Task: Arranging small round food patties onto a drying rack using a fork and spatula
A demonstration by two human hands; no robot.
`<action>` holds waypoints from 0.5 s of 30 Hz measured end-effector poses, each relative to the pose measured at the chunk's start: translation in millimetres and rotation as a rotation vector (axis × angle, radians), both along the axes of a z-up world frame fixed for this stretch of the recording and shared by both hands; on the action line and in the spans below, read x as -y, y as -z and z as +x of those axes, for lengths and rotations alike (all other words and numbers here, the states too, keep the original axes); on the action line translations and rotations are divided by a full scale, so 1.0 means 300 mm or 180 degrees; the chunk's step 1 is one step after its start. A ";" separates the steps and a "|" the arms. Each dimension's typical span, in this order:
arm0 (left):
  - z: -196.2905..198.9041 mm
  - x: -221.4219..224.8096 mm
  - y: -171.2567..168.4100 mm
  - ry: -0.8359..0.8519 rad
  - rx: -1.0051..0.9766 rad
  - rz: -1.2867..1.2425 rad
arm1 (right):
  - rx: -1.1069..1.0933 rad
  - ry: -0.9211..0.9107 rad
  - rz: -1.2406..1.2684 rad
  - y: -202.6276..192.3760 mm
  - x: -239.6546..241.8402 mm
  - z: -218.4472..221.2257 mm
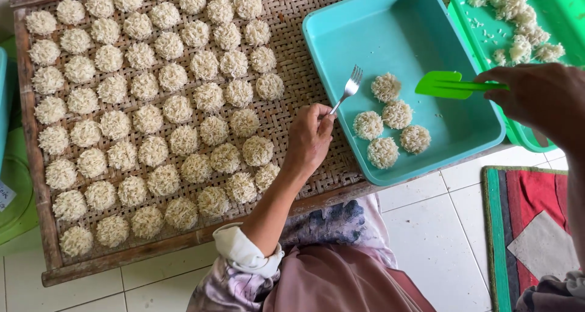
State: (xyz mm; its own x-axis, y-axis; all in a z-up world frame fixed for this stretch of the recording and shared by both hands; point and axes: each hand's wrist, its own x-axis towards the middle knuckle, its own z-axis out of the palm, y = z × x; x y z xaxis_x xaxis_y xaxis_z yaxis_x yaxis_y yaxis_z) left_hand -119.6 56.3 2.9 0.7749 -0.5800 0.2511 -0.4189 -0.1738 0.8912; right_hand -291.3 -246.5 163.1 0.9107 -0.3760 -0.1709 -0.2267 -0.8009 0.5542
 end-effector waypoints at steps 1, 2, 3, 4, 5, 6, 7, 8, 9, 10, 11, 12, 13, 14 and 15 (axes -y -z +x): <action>0.009 0.024 0.022 -0.0061 0.0157 0.0065 | -0.0108 0.0170 0.0140 0.013 0.013 0.016; 0.016 0.037 0.028 -0.0076 0.0162 0.0057 | -0.0102 0.0155 0.0132 0.035 0.034 0.017; 0.021 0.053 0.035 -0.0102 0.0113 0.0176 | -0.0076 0.0345 0.0384 0.055 0.058 0.015; 0.027 0.071 0.042 -0.0128 0.0062 0.0295 | -0.0049 0.0535 0.0635 0.076 0.082 0.014; 0.027 0.078 0.041 -0.0131 0.0057 0.0287 | -0.0053 0.0532 0.0627 0.099 0.097 0.013; 0.028 0.087 0.040 -0.0148 0.0060 0.0421 | -0.0083 0.0467 0.0780 0.122 0.113 0.012; 0.030 0.094 0.039 -0.0164 0.0064 0.0558 | -0.0110 0.0401 0.0938 0.146 0.128 0.012; 0.031 0.102 0.037 -0.0169 0.0060 0.0553 | -0.0114 0.0397 0.0933 0.153 0.126 0.028; 0.031 0.105 0.038 -0.0198 0.0084 0.0473 | -0.0110 0.0542 0.1014 0.165 0.120 0.043; 0.031 0.107 0.038 -0.0228 0.0109 0.0393 | -0.0107 0.0687 0.1095 0.177 0.114 0.059; 0.033 0.108 0.044 -0.0240 0.0107 0.0405 | -0.0111 0.0675 0.1106 0.185 0.113 0.069; 0.034 0.108 0.050 -0.0241 0.0132 0.0411 | -0.0017 0.0586 0.1248 0.193 0.112 0.078; 0.038 0.110 0.055 -0.0241 0.0164 0.0413 | 0.0086 0.0497 0.1387 0.199 0.113 0.090; 0.036 0.108 0.050 -0.0252 0.0168 0.0420 | 0.0088 0.0485 0.1395 0.205 0.106 0.113; 0.035 0.105 0.044 -0.0222 0.0120 0.0374 | 0.0139 0.0584 0.1542 0.210 0.098 0.136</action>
State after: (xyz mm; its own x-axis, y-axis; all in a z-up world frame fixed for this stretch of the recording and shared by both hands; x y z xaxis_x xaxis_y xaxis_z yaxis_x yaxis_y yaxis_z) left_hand -109.0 24.8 -10.3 0.8058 -0.5521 0.2144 -0.4349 -0.3059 0.8469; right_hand -250.6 -275.8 100.0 0.8474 -0.4172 -0.3283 -0.4020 -0.9082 0.1165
